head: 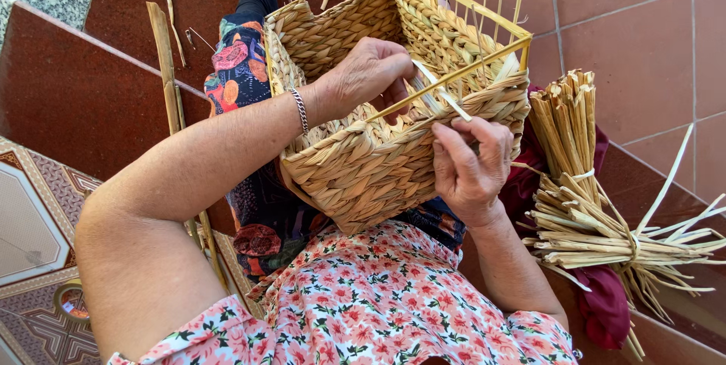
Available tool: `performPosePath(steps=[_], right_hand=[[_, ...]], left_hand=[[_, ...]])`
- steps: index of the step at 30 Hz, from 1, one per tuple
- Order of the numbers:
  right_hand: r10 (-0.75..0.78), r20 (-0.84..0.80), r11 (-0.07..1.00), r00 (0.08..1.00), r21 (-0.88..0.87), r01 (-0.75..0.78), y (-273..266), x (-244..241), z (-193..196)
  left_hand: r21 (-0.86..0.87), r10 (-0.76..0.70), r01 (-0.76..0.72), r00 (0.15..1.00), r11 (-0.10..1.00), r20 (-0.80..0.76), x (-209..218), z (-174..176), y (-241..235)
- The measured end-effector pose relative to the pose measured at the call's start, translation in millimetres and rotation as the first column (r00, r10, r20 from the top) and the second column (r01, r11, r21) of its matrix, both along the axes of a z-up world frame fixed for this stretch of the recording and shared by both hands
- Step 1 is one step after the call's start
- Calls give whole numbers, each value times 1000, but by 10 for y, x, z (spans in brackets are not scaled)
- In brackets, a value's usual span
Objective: The person weaves a rectangular basket using dried palm leaves, interlacing strands by hand and trimming excess material with scissors. The person rotates the basket to work on different sides and continues the weaving pattern along the rim.
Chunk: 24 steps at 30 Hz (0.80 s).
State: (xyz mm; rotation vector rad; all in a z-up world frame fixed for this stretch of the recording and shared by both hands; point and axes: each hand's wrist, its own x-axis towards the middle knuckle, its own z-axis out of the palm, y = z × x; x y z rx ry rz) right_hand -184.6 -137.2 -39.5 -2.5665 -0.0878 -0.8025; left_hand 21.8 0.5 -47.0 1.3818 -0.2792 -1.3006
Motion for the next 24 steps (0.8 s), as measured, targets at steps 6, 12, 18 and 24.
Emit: performPosePath(steps=[6, 12, 18, 24], right_hand=[[34, -64, 996, 997, -82, -39, 1, -28, 63], [47, -117, 994, 992, -96, -58, -2, -14, 115], [21, -107, 996, 994, -82, -30, 41, -65, 68], [39, -102, 998, 994, -45, -44, 46, -53, 27]], left_hand=[[145, 21, -26, 999, 989, 33, -20, -78, -9], [37, -141, 190, 572, 981, 808, 35, -245, -33], [-48, 13, 3, 948, 999, 319, 136, -168, -45], [-23, 259, -259, 966, 966, 6, 244, -104, -47]])
